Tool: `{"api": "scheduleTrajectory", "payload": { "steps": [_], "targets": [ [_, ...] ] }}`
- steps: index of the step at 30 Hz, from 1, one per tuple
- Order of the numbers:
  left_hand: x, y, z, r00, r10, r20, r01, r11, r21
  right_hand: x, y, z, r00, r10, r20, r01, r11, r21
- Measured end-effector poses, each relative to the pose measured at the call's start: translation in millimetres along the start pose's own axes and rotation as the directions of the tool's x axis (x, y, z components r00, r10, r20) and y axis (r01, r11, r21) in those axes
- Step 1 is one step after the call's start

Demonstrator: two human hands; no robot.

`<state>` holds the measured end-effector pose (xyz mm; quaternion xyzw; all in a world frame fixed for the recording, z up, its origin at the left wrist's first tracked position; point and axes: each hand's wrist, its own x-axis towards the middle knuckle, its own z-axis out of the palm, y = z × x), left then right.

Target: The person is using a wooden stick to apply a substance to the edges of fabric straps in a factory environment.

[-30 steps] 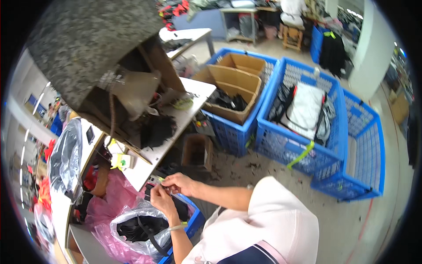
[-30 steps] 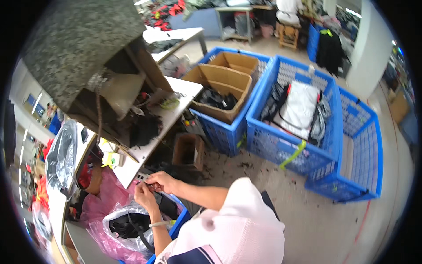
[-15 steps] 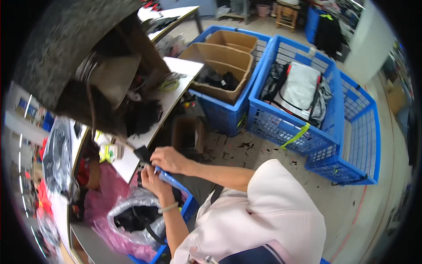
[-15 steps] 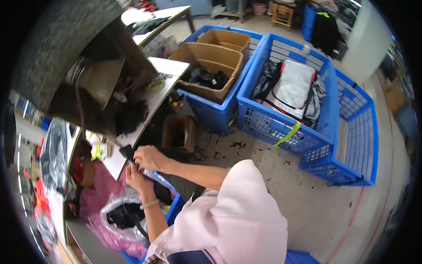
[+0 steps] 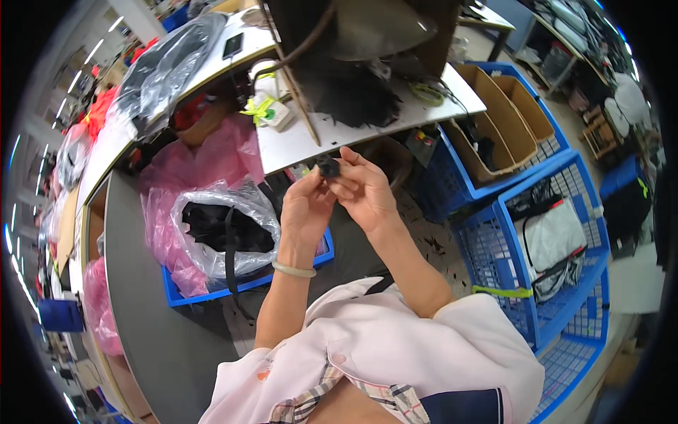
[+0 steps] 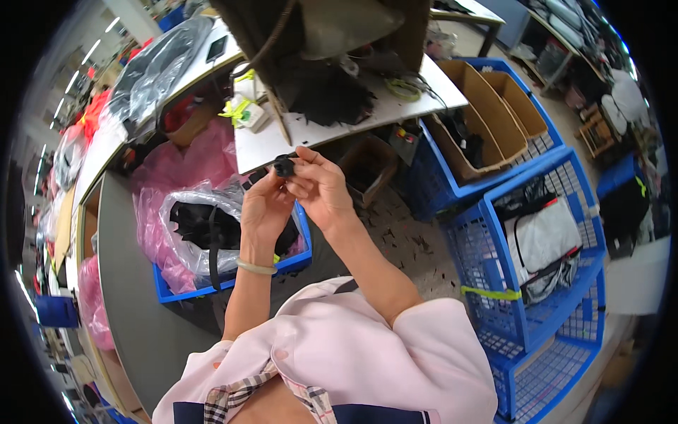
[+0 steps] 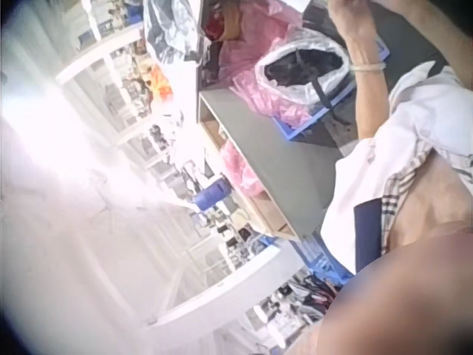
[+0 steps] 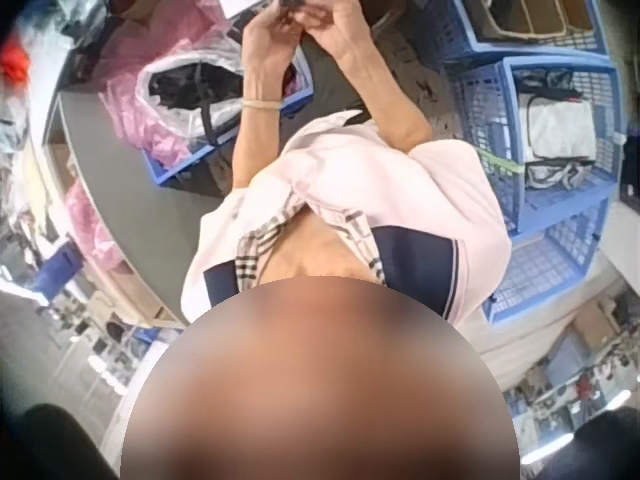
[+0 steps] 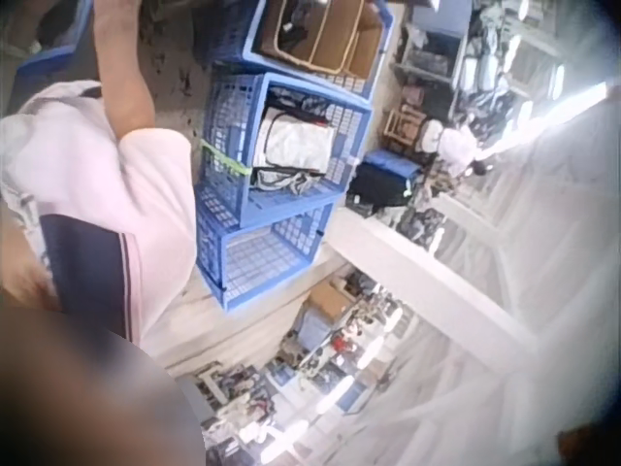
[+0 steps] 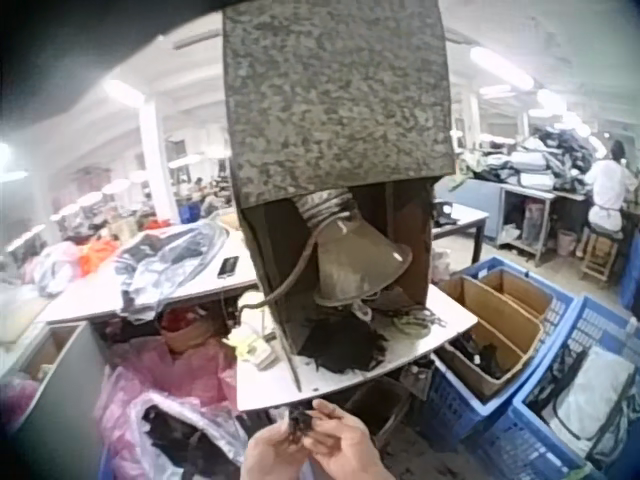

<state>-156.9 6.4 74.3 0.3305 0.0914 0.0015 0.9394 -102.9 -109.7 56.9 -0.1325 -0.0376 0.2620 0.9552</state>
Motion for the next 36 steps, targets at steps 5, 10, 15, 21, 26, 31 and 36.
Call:
{"api": "scheduleTrajectory", "payload": {
  "steps": [5,10,15,21,26,31,36],
  "targets": [
    [-9,3,13,0.99,0.123,-0.075,-0.124,0.992,-0.014,-5,-5,23,0.99,-0.119,0.072,0.139,0.855,-0.499],
    [-8,-1,1,0.969,0.238,-0.065,-0.232,0.968,0.093,-6,14,30,0.947,-0.322,-0.016,0.244,0.749,-0.616],
    [-7,-7,-4,0.92,0.38,-0.097,-0.338,0.894,0.292,-4,23,28,0.93,-0.358,-0.079,0.237,0.753,-0.613],
    [-12,4,-2,0.929,0.349,-0.126,-0.309,0.916,0.256,-4,21,26,0.988,-0.141,-0.061,0.106,0.913,-0.394],
    [-21,21,0,0.985,0.17,-0.017,-0.168,0.984,0.054,-3,15,12,0.932,0.254,0.258,-0.277,0.959,0.054],
    [-20,25,-6,0.965,0.256,0.053,-0.257,0.966,0.017,-4,7,42,0.929,0.257,0.265,-0.268,0.963,0.005],
    [-23,38,10,0.986,0.133,0.103,-0.144,0.983,0.111,4,-5,39,0.875,0.336,0.35,-0.202,0.908,-0.367]
  ]
}}
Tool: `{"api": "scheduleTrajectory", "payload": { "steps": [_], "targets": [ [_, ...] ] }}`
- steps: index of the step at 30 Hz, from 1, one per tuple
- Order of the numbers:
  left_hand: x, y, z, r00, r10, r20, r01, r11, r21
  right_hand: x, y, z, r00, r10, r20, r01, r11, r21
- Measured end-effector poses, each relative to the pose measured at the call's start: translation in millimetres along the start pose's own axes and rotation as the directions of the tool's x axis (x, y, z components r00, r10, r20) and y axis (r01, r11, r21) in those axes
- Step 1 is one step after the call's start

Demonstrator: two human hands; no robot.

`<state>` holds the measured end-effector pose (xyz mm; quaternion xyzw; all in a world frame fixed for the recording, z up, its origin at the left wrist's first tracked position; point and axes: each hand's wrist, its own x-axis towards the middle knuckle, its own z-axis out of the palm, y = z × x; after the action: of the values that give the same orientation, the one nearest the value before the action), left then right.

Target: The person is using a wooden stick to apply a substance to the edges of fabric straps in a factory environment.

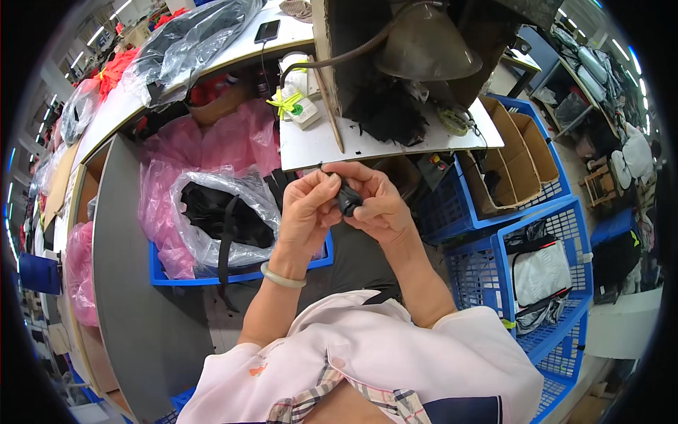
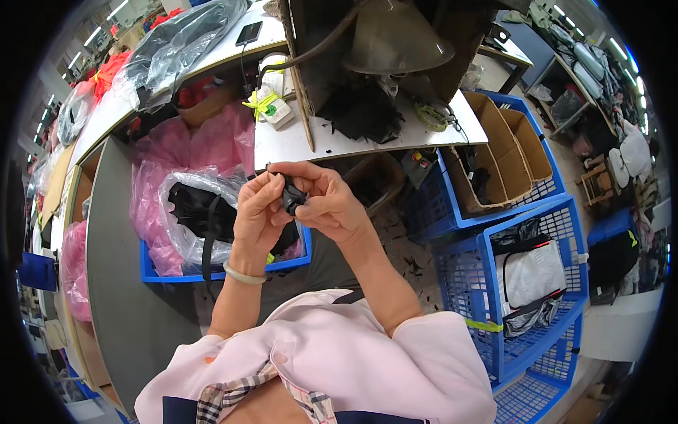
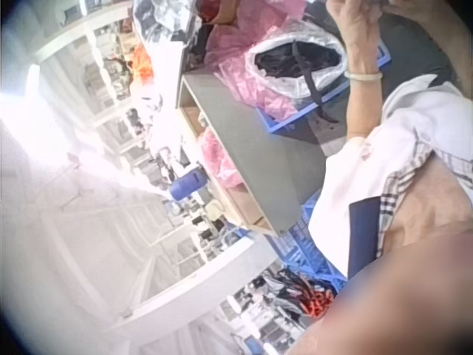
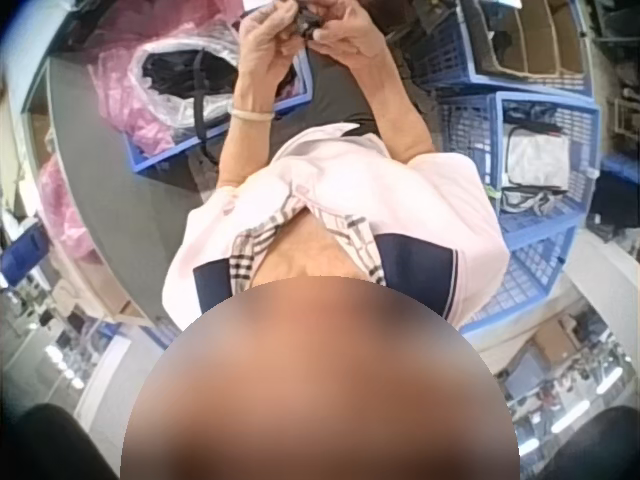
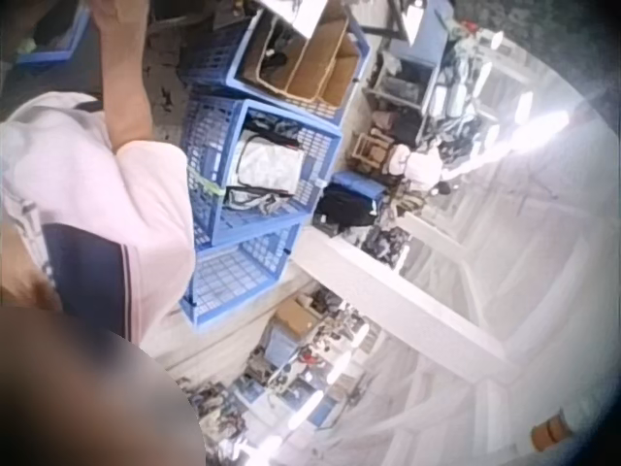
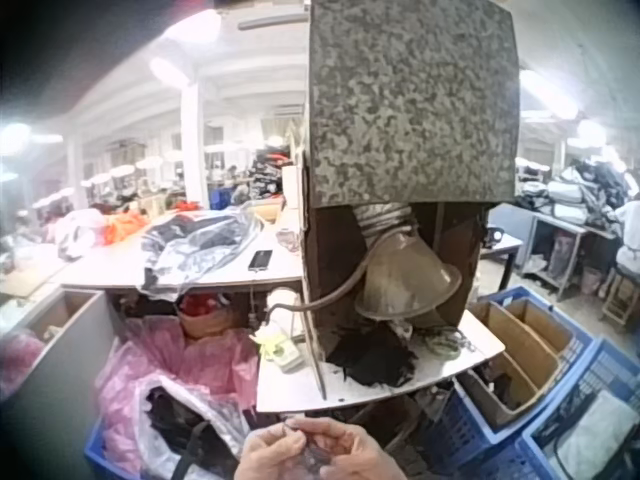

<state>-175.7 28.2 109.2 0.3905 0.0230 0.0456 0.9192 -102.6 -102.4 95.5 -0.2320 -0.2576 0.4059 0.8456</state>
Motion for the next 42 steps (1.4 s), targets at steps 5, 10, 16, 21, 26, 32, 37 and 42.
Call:
{"api": "scheduleTrajectory", "payload": {
  "steps": [5,10,16,21,26,32,37,42],
  "targets": [
    [8,17,4,0.999,0.038,0.035,-0.037,0.999,-0.034,10,-2,-1,0.988,-0.05,-0.145,0.077,0.98,0.186],
    [7,17,7,0.965,0.261,-0.023,-0.232,0.891,0.389,18,-9,0,0.948,-0.148,-0.282,0.118,0.986,-0.121],
    [11,12,-20,0.719,0.608,0.338,-0.403,-0.031,0.915,22,-1,13,0.873,-0.162,-0.46,0.074,0.976,-0.204],
    [15,25,-29,0.675,0.665,0.319,-0.306,-0.141,0.941,28,16,13,0.875,-0.254,-0.413,0.167,0.957,-0.236],
    [15,23,-13,0.96,0.268,-0.083,-0.161,0.769,0.618,38,16,12,0.863,-0.277,-0.421,0.194,0.954,-0.23],
    [11,30,-24,0.967,0.193,-0.165,-0.104,0.895,0.433,35,17,10,0.628,-0.741,-0.238,0.219,0.462,-0.859],
    [9,23,-20,0.958,0.186,-0.217,-0.104,0.934,0.341,29,21,7,0.663,-0.745,-0.078,0.071,0.167,-0.983],
    [6,12,-19,0.953,0.225,-0.205,-0.119,0.894,0.431,26,18,-12,0.799,-0.5,-0.335,0.255,0.785,-0.564]
  ]
}}
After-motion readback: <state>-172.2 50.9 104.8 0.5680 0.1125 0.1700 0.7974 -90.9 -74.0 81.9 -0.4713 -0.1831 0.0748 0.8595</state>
